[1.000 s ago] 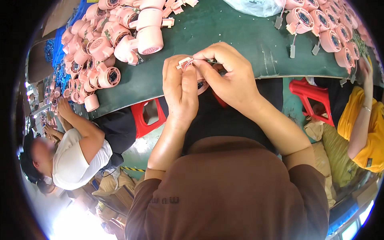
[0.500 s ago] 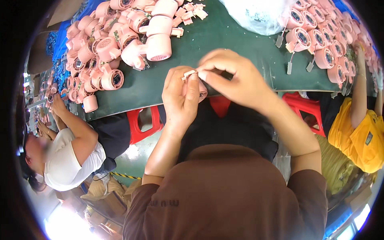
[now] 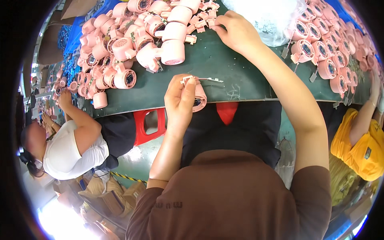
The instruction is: The person assembles portable fans by fitting small circuit boards and wiring into plastic housing components and snapping the casing parts together by hand.
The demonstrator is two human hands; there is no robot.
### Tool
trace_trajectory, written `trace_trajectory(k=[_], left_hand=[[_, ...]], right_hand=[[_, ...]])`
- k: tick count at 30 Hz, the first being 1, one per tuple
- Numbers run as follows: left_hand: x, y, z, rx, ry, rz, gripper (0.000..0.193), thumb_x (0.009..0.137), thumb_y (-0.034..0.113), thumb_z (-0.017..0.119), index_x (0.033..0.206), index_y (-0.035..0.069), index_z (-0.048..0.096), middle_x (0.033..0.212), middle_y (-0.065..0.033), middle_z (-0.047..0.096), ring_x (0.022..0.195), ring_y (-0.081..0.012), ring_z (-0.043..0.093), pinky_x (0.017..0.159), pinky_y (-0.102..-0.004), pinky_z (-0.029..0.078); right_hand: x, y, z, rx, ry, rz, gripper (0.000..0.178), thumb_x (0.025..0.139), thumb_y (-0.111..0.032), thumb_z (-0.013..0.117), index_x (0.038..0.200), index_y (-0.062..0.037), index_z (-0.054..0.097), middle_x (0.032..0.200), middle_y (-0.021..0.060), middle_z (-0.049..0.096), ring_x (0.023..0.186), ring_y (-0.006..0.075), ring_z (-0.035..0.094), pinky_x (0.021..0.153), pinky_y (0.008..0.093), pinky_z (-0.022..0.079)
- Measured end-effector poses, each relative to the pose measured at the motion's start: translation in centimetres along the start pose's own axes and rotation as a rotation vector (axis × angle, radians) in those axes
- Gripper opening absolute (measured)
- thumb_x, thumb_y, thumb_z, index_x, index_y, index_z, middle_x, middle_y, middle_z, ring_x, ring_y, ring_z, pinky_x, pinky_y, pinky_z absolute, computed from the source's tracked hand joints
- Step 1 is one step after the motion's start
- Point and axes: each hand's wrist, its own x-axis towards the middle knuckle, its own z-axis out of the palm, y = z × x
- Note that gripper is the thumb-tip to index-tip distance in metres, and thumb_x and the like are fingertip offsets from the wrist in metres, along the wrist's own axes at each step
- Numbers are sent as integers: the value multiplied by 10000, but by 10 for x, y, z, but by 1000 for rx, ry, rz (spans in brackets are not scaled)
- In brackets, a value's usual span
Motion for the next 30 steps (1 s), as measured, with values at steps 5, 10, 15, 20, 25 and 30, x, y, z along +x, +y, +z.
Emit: trace_trajectory(k=[5, 10, 15, 20, 25, 30], left_hand=[[6, 2, 10, -26, -54, -1, 118, 938, 67, 618, 975, -42, 646, 956, -160, 639, 855, -262, 622, 795, -337, 495], [3, 3, 7, 43, -58, 44, 133, 940, 70, 616, 994, -49, 642, 978, -164, 636, 866, -263, 621, 799, -336, 496], [2, 8, 0, -135, -62, -158, 139, 951, 77, 605, 997, -47, 649, 1049, -156, 647, 941, -234, 625, 848, -335, 498], [8, 3, 12, -125, -151, 32, 138, 958, 77, 599, 1017, -26, 670, 1118, -169, 658, 991, -225, 638, 871, -323, 506], [13, 6, 12, -135, -209, -68, 134, 952, 51, 601, 1023, -40, 668, 1039, -154, 671, 926, -230, 650, 840, -324, 511], [16, 14, 4, -43, -292, -79, 188, 1005, 88, 544, 1015, -56, 664, 1021, -75, 661, 897, -111, 598, 807, -250, 478]], right_hand=[[14, -13, 15, -90, 6, 17, 231, 903, -302, 694, 1049, -124, 681, 933, 136, 638, 903, 353, 654, 770, 442, 540], [5, -7, 10, -201, -120, -50, 114, 875, -136, 648, 967, -74, 673, 950, 142, 645, 939, 341, 654, 797, 457, 541], [-19, -33, -34, 345, -276, 236, 120, 913, -150, 680, 898, -31, 670, 945, 75, 674, 830, 211, 667, 739, 350, 547], [-64, -74, -37, 1130, -254, 474, 308, 968, -89, 662, 1256, -23, 580, 888, 22, 657, 838, 71, 630, 748, 237, 529], [-90, -70, -36, 1093, -245, 467, 207, 964, -29, 636, 1170, -12, 652, 1001, 31, 663, 933, 90, 640, 769, 257, 537], [-83, -66, -61, 564, -348, 43, 333, 899, 66, 636, 1220, -24, 633, 1151, 93, 625, 926, 160, 667, 821, 284, 560]])
